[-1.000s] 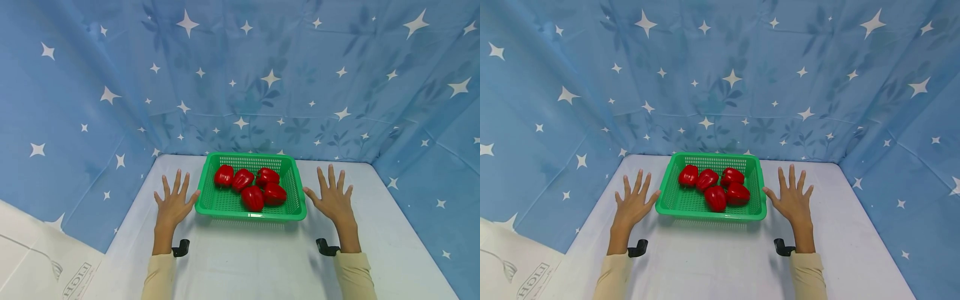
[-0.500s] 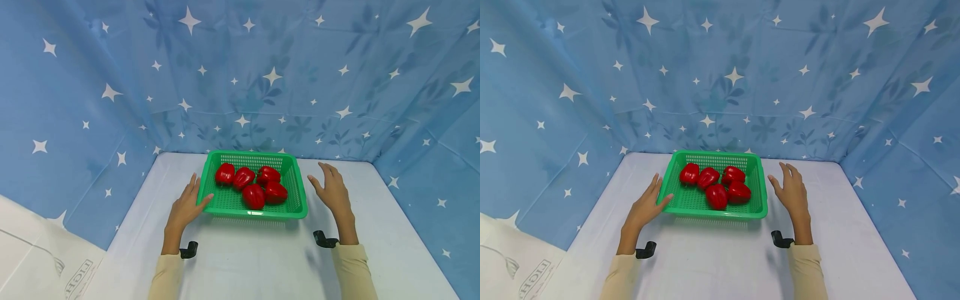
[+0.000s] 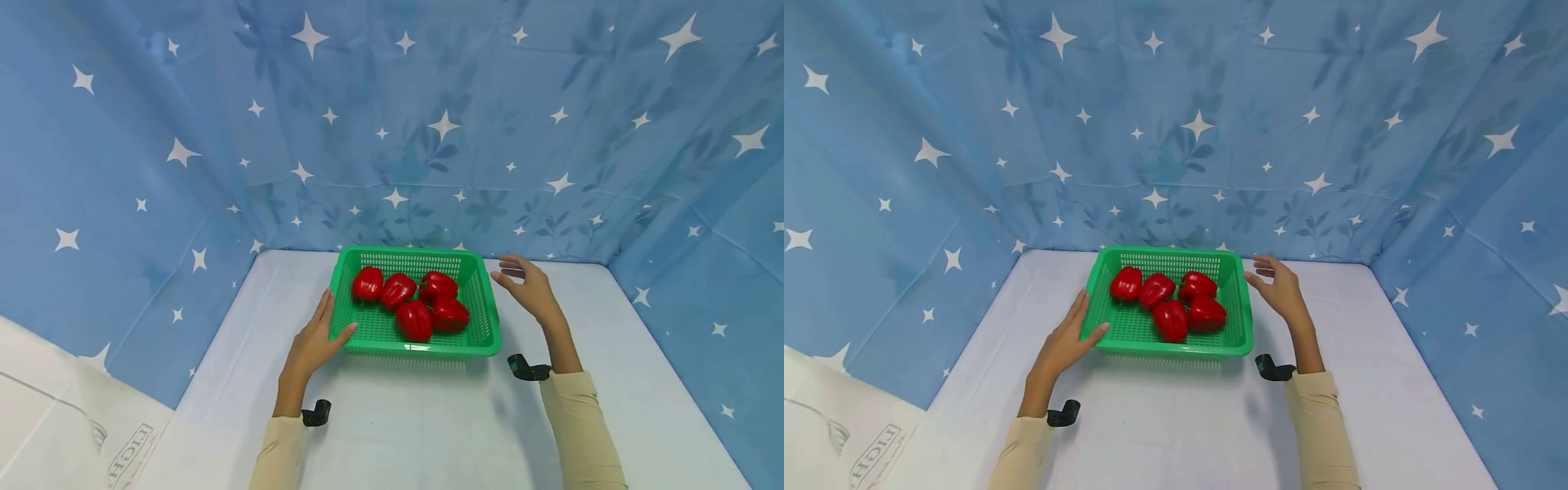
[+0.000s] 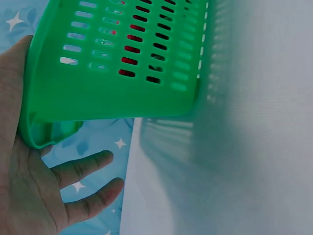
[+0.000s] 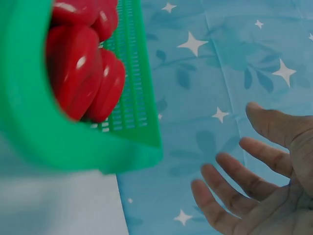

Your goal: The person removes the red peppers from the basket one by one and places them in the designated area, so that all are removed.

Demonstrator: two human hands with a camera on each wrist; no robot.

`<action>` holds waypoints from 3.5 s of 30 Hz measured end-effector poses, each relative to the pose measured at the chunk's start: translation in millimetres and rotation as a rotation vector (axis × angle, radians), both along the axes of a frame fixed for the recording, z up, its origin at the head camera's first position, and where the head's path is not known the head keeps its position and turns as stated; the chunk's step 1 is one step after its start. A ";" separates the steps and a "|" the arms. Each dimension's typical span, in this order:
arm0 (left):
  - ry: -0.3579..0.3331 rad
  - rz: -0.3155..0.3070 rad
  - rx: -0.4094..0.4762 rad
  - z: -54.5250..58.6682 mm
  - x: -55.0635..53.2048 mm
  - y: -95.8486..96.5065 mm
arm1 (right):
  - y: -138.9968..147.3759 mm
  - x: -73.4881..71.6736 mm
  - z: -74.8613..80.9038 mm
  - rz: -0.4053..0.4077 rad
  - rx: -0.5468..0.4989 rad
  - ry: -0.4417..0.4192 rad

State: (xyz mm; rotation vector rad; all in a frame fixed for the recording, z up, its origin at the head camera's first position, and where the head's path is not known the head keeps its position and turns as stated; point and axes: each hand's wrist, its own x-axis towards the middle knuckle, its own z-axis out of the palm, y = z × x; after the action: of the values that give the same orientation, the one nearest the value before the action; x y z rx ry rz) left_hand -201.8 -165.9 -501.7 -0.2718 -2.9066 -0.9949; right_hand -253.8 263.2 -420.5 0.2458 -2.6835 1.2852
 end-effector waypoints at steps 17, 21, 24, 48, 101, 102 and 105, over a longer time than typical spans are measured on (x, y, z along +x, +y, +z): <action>-0.027 0.003 0.052 -3.9 0.4 0.9 | -38.7 -56.8 -1.1 0.288 -0.119 -0.304; -0.020 0.003 0.060 -4.1 0.4 0.9 | -44.8 -73.5 -11.7 0.339 -0.085 -0.367; -0.022 0.008 0.061 -3.7 0.8 0.8 | -51.1 -80.5 -14.0 0.352 -0.068 -0.424; -0.028 0.019 0.081 -7.3 0.6 0.4 | -71.7 -100.8 -44.3 0.223 -0.042 -0.640; -0.031 0.024 0.110 -9.7 -1.2 1.4 | -81.2 -95.3 -50.5 0.224 -0.007 -0.662; -0.031 0.024 0.112 -9.7 -1.3 1.4 | -81.1 -95.2 -50.1 0.224 -0.013 -0.662; -0.026 0.024 0.111 -9.8 -1.7 1.4 | -81.3 -95.6 -49.4 0.229 -0.014 -0.658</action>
State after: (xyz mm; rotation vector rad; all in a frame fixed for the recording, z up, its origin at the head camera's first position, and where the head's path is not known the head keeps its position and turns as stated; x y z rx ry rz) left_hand -203.6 -164.4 -511.4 -0.2187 -2.8572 -1.1589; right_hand -349.4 181.9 -469.9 0.1466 -3.2576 1.6938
